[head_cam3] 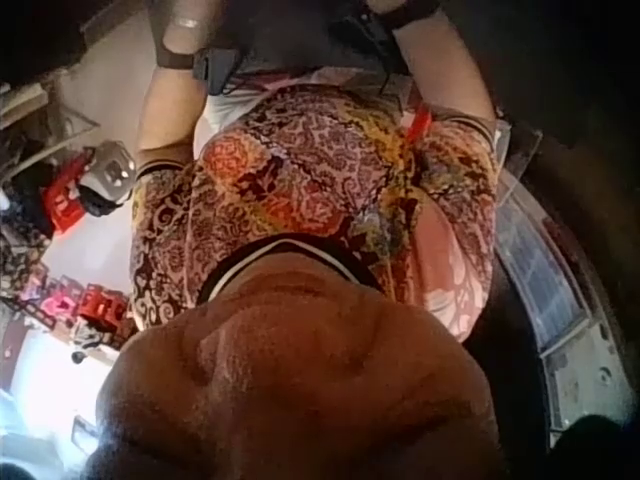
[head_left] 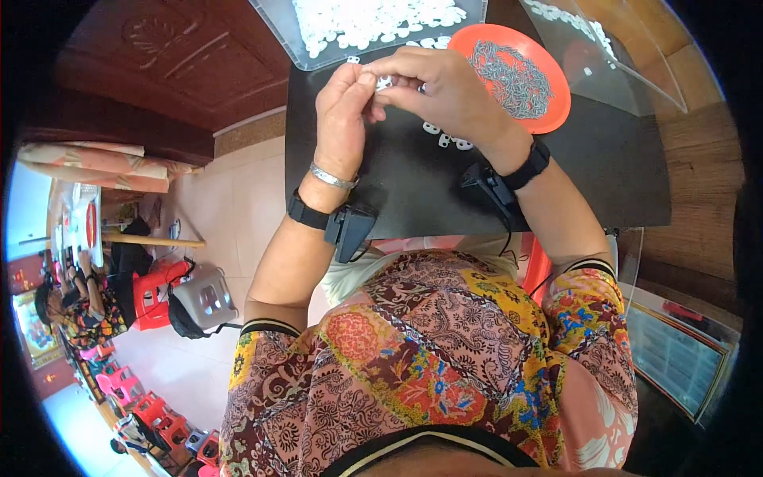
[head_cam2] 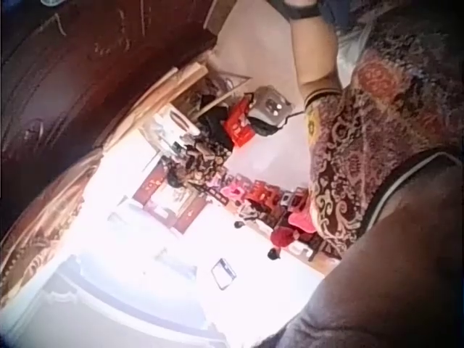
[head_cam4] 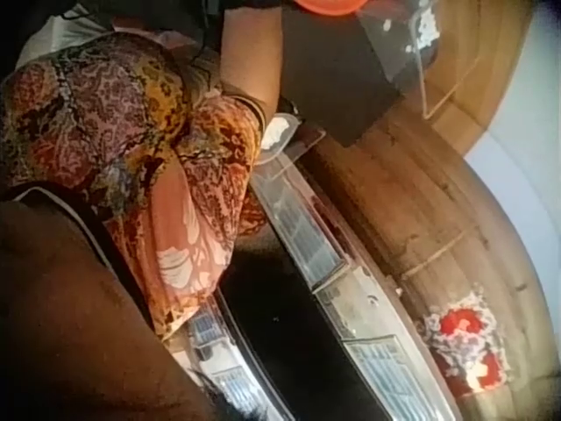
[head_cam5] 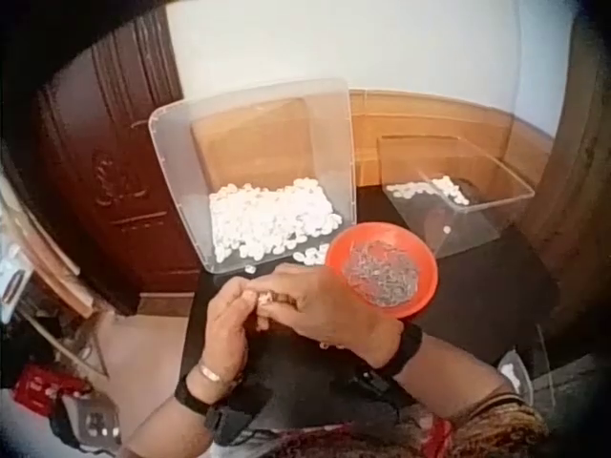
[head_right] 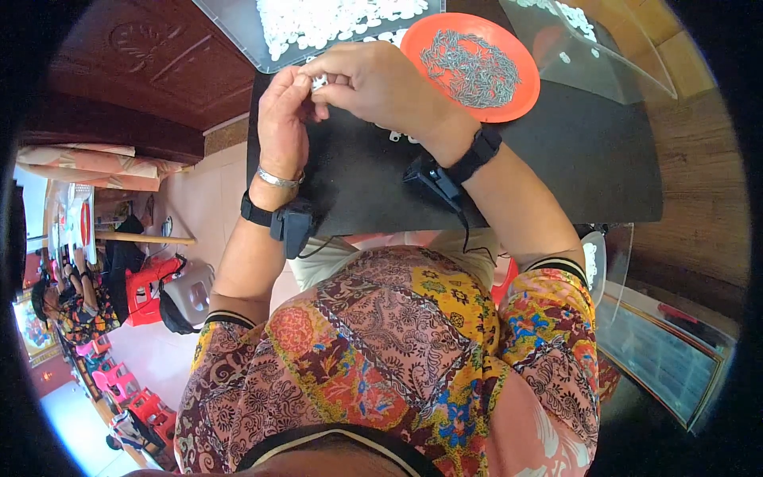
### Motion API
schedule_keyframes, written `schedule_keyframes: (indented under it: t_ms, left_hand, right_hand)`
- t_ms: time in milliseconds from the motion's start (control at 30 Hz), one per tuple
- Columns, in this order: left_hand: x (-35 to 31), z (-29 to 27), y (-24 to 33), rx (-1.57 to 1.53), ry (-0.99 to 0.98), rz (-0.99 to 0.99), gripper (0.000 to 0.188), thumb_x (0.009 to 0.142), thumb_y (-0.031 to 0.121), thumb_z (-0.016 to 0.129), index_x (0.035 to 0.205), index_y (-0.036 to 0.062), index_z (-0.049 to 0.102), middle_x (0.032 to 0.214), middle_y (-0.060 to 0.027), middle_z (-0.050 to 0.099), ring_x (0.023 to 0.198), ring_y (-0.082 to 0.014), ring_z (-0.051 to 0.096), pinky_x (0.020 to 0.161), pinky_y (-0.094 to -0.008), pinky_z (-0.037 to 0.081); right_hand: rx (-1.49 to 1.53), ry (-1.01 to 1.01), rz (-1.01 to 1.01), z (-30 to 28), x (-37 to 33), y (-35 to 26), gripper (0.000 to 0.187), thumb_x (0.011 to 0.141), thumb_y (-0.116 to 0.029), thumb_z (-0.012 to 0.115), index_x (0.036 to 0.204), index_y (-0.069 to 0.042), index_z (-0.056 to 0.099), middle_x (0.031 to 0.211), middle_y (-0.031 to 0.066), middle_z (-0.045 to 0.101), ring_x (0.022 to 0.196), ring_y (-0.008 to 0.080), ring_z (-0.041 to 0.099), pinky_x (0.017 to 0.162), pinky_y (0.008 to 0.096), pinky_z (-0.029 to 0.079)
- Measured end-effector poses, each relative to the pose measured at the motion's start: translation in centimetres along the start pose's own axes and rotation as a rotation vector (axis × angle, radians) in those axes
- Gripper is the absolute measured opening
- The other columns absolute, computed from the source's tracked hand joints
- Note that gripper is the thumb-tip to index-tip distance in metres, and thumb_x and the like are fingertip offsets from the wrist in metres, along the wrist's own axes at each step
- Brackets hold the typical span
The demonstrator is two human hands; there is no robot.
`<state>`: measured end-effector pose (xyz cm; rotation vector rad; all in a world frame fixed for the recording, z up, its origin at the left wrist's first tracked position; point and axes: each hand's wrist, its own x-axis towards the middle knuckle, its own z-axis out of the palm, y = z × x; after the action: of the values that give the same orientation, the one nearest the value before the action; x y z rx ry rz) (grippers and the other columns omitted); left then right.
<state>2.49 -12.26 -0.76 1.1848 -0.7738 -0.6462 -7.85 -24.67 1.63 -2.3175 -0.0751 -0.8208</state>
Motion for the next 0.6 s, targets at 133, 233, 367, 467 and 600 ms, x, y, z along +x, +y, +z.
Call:
schedule_keyframes:
  t_ms: [133, 233, 367, 467, 600]
  left_hand:
    - [0.2, -0.2, -0.2, -0.024, 0.046, 0.074, 0.018, 0.093, 0.019, 0.046, 0.085, 0.0050, 0.054, 0.069, 0.0014, 0.053, 0.059, -0.0052, 0.047, 0.054, -0.0194, 0.037]
    - [0.1, 0.1, 0.2, -0.028, 0.064, 0.074, 0.017, 0.092, 0.018, 0.047, 0.084, 0.0052, 0.054, 0.069, 0.0012, 0.053, 0.058, -0.0053, 0.047, 0.054, -0.0194, 0.037]
    - [0.0, -0.3, 0.2, 0.070, -0.034, 0.051, 0.017, 0.091, 0.018, 0.047, 0.082, 0.0058, 0.054, 0.068, 0.0016, 0.052, 0.059, -0.0053, 0.047, 0.052, -0.0192, 0.036]
    - [-0.1, 0.0, 0.3, 0.080, -0.013, 0.095, 0.018, 0.092, 0.019, 0.047, 0.081, 0.0064, 0.053, 0.067, 0.0013, 0.052, 0.057, -0.0055, 0.047, 0.050, -0.0192, 0.035]
    - [-0.1, 0.0, -0.1, 0.012, 0.009, 0.020, 0.020, 0.092, 0.021, 0.046, 0.079, 0.0068, 0.052, 0.065, 0.0007, 0.052, 0.054, -0.0059, 0.047, 0.049, -0.0194, 0.036]
  right_hand:
    - [0.432, -0.009, 0.296, 0.5, 0.0, -0.4, 0.026, 0.083, -0.003, 0.063, 0.109, -0.002, 0.059, 0.085, 0.0023, 0.064, 0.077, 0.0074, 0.061, 0.068, 0.0218, 0.049]
    - [0.540, 0.010, 0.291, 1.0, -0.2, -0.2, 0.026, 0.085, -0.003, 0.061, 0.110, 0.001, 0.055, 0.087, 0.0030, 0.064, 0.079, 0.0074, 0.062, 0.072, 0.0202, 0.049]
    - [0.496, -0.040, 0.324, 0.8, -0.2, 0.0, 0.024, 0.085, -0.004, 0.061, 0.109, 0.001, 0.055, 0.085, 0.0018, 0.063, 0.078, 0.0063, 0.061, 0.071, 0.0197, 0.048]
    - [0.519, -0.057, 0.308, 0.7, -0.3, 0.0, 0.026, 0.084, -0.003, 0.061, 0.109, 0.000, 0.055, 0.080, -0.0017, 0.058, 0.074, 0.0040, 0.057, 0.067, 0.0188, 0.045]
    - [0.532, -0.068, 0.307, 0.5, -0.4, -1.0, 0.029, 0.082, -0.003, 0.062, 0.110, -0.001, 0.056, 0.074, -0.0049, 0.050, 0.069, 0.0020, 0.050, 0.061, 0.0178, 0.041]
